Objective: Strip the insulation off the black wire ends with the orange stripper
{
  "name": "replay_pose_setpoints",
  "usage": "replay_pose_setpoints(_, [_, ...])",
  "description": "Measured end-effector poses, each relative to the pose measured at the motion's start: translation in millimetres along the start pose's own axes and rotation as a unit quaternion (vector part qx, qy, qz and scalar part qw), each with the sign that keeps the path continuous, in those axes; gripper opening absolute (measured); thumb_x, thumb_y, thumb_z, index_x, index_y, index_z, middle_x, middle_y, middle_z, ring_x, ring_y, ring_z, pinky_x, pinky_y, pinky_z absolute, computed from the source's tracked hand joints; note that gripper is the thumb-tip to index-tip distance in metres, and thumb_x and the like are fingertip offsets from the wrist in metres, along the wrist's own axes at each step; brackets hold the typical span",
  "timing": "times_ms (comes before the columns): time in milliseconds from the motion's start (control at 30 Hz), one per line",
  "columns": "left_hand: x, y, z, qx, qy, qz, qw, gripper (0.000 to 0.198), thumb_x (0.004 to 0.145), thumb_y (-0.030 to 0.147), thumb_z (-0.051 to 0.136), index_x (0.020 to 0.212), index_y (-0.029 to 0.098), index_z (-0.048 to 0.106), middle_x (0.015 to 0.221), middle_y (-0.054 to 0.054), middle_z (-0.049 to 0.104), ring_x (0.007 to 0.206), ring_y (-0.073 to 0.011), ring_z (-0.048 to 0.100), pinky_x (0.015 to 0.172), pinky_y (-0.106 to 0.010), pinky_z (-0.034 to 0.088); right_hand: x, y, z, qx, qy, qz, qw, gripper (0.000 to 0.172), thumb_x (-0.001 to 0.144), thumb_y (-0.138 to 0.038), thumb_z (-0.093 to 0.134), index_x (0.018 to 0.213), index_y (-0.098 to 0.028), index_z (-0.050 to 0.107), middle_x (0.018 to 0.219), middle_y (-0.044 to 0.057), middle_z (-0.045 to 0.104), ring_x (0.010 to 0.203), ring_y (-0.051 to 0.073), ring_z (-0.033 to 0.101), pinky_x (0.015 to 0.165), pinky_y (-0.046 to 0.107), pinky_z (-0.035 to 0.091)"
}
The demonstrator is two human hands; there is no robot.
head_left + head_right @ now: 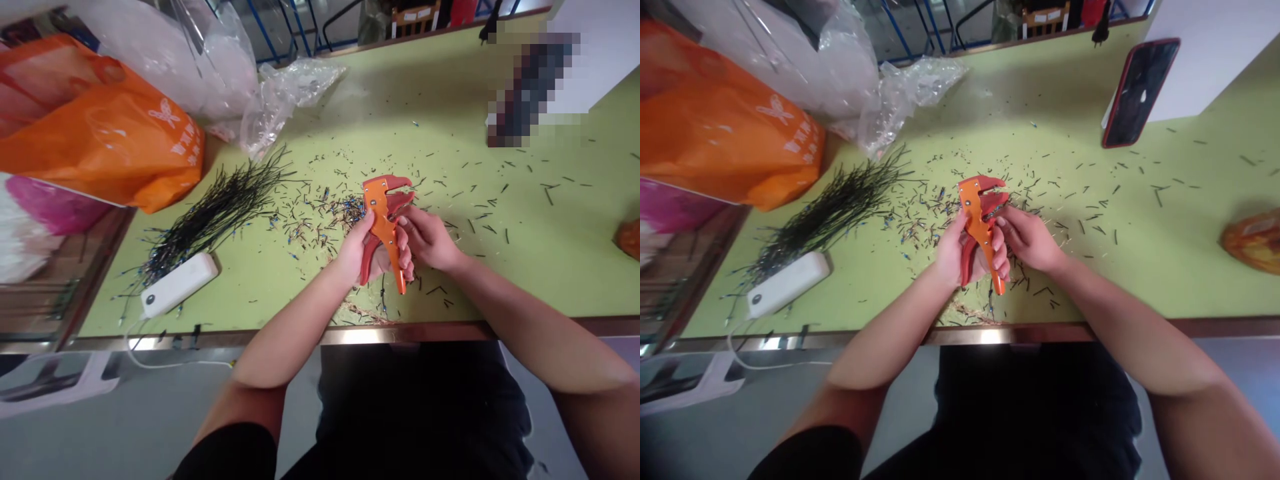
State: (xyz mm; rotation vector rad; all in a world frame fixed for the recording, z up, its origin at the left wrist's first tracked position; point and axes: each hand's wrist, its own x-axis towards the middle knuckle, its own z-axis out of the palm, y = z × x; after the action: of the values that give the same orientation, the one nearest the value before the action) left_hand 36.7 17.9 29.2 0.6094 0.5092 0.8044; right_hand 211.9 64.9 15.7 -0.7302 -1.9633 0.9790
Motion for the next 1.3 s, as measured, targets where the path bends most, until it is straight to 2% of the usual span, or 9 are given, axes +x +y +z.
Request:
replay_pose_setpoints(100, [0, 0, 1.5, 0.023, -0.011, 0.017, 1.0, 0.071, 0.093, 0.083, 0.04, 0.074, 0.018, 0.062, 0.059, -0.006, 0.063, 0.057, -0.0231, 0.069, 0.064, -0.04, 0.061, 0, 0, 0, -0.023, 0.004, -0.016, 1.0, 0.036, 0.112, -0.047, 0.041, 0.092, -0.022, 0.059, 0.071, -0.002, 0.06, 0.062, 0.012, 0.056, 0.063, 0.027, 0.048])
replay_pose_setpoints(267, [3, -6, 9.3, 0.036, -0.026, 0.021, 0.999, 0.07, 0.092, 0.083, 0.044, 0.069, 0.019, 0.059, 0.052, -0.001, 0.056, 0.047, -0.018, 0.062, 0.057, -0.036, 0.059, 0, -2, -1, -0.031, 0.021, -0.032, 0.999, 0.034, 0.112, -0.044, 0.042, 0.097, -0.022, 0.063, 0.076, 0.0, 0.065, 0.064, 0.013, 0.059, 0.063, 0.027, 0.05])
replay_pose_setpoints(500, [3, -7, 16.6, 0.039, -0.046, 0.036, 0.998, 0.071, 0.085, 0.087, 0.056, 0.061, 0.02, 0.054, 0.045, 0.002, 0.048, 0.038, -0.0149, 0.054, 0.045, -0.03, 0.051, 0, -3, 0, -0.036, 0.024, -0.059, 0.997, 0.028, 0.111, -0.035, 0.044, 0.097, -0.021, 0.064, 0.075, 0.0, 0.065, 0.062, 0.012, 0.058, 0.061, 0.026, 0.049])
replay_pose_setpoints(700, [6, -9, 18.4, 0.048, 0.011, 0.016, 0.999, 0.078, 0.088, 0.093, 0.04, 0.055, 0.022, 0.044, 0.04, 0.004, 0.038, 0.031, -0.0109, 0.042, 0.038, -0.027, 0.043, 0, -1, 1, -0.048, 0.032, -0.043, 0.997, 0.029, 0.111, -0.035, 0.044, 0.093, -0.022, 0.062, 0.07, -0.002, 0.059, 0.06, 0.012, 0.053, 0.06, 0.028, 0.048])
replay_pose_setpoints(833, [9, -8, 15.9, 0.03, 0.048, 0.014, 0.998, 0.079, 0.088, 0.093, 0.039, 0.052, 0.022, 0.041, 0.037, 0.006, 0.032, 0.027, -0.0085, 0.034, 0.034, -0.025, 0.038, 0, 1, 1, -0.067, 0.036, -0.027, 0.997, 0.029, 0.111, -0.037, 0.042, 0.095, -0.021, 0.062, 0.071, -0.002, 0.057, 0.059, 0.012, 0.049, 0.06, 0.028, 0.045])
replay_pose_setpoints(933, [8, -2, 12.7, 0.006, 0.068, 0.028, 0.997, 0.078, 0.093, 0.088, 0.036, 0.053, 0.022, 0.044, 0.038, 0.005, 0.034, 0.029, -0.0093, 0.037, 0.036, -0.025, 0.04, 1, 2, -1, -0.081, 0.047, -0.007, 0.996, 0.034, 0.111, -0.042, 0.041, 0.091, -0.022, 0.059, 0.07, -0.002, 0.055, 0.059, 0.012, 0.047, 0.06, 0.029, 0.044])
replay_pose_setpoints(1067, [5, 11, 6.3, -0.014, 0.087, 0.044, 0.995, 0.075, 0.098, 0.082, 0.033, 0.059, 0.021, 0.053, 0.044, 0.002, 0.045, 0.036, -0.0124, 0.049, 0.043, -0.027, 0.049, 4, 3, -9, -0.082, 0.079, 0.011, 0.993, 0.039, 0.112, -0.047, 0.039, 0.092, -0.022, 0.06, 0.069, -0.001, 0.053, 0.059, 0.013, 0.045, 0.061, 0.031, 0.042])
replay_pose_setpoints(1167, [3, 18, -0.4, 0.005, 0.078, 0.04, 0.996, 0.072, 0.1, 0.077, 0.035, 0.064, 0.019, 0.059, 0.049, -0.001, 0.052, 0.042, -0.0144, 0.056, 0.049, -0.03, 0.055, 6, 3, -14, -0.096, 0.098, 0.018, 0.99, 0.041, 0.112, -0.051, 0.039, 0.091, -0.022, 0.06, 0.07, 0.0, 0.055, 0.06, 0.014, 0.047, 0.062, 0.033, 0.042])
replay_pose_setpoints(1300, [3, 16, -9.1, 0.059, 0.047, 0.018, 0.997, 0.068, 0.098, 0.076, 0.044, 0.071, 0.017, 0.064, 0.057, -0.004, 0.06, 0.051, -0.0171, 0.064, 0.058, -0.032, 0.06, 8, 4, -20, -0.132, 0.111, -0.002, 0.985, 0.041, 0.112, -0.049, 0.04, 0.09, -0.022, 0.061, 0.078, 0.004, 0.063, 0.067, 0.016, 0.054, 0.067, 0.034, 0.045])
